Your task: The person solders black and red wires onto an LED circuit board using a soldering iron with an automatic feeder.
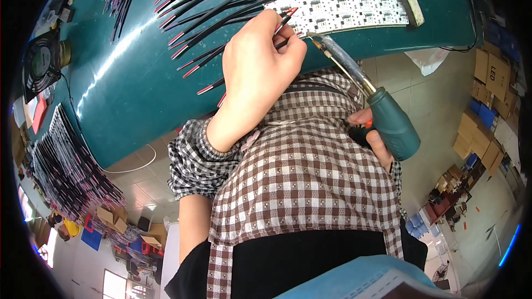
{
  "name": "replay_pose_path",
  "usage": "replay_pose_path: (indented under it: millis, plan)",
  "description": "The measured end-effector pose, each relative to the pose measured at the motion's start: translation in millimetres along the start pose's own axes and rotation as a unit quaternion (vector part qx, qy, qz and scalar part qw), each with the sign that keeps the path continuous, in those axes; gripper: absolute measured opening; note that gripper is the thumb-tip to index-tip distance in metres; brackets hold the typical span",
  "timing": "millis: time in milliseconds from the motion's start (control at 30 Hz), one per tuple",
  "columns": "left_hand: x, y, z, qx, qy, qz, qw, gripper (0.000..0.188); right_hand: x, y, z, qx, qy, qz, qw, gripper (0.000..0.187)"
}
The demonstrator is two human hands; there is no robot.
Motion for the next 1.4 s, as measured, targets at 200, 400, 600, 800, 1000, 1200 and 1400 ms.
replay_pose_path:
  millis: [200,400,600,800,1000,1200,1400]
  plan:
    - [-0.4,-0.6,0.0,-0.001,-0.001,-0.006,1.0,0.015,1.5,0.1,-3.5,0.0,0.02,-0.034,0.999,0.037]
    - [-0.2,-1.4,-0.1,-0.004,-0.006,-0.014,1.0,0.014,2.2,1.3,-3.7,-0.008,0.011,-0.032,0.999,0.038]
    - [0.5,0.6,-0.3,-0.007,-0.004,-0.009,1.0,0.014,1.4,3.6,-4.3,0.003,0.023,-0.04,0.999,0.036]
    - [1.2,0.7,-0.3,0.003,-0.001,-0.002,1.0,0.015,1.9,2.1,-3.5,0.009,0.021,-0.045,0.999,0.032]
    - [1.0,0.0,0.6,-0.004,0.002,0.002,1.0,0.015,2.8,1.2,-2.5,0.001,0.023,-0.036,0.999,0.029]
    - [1.7,1.9,-1.8,-0.006,0.002,0.002,1.0,0.015,1.3,-0.2,-2.3,-0.01,-0.006,-0.024,1.0,0.029]
    - [1.6,1.9,-0.7,0.007,0.002,0.004,1.0,0.016,0.5,-2.3,4.7,-0.01,-0.005,0.025,1.0,0.045]
Point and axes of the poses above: each hand's wrist, its own x-axis towards the middle knuckle, its own z-axis out of the palm, y = z × x, the point moved 10 cm from there along x, towards the middle knuckle, and after that the axes turned 10 degrees about y, right-handed, at the moved point
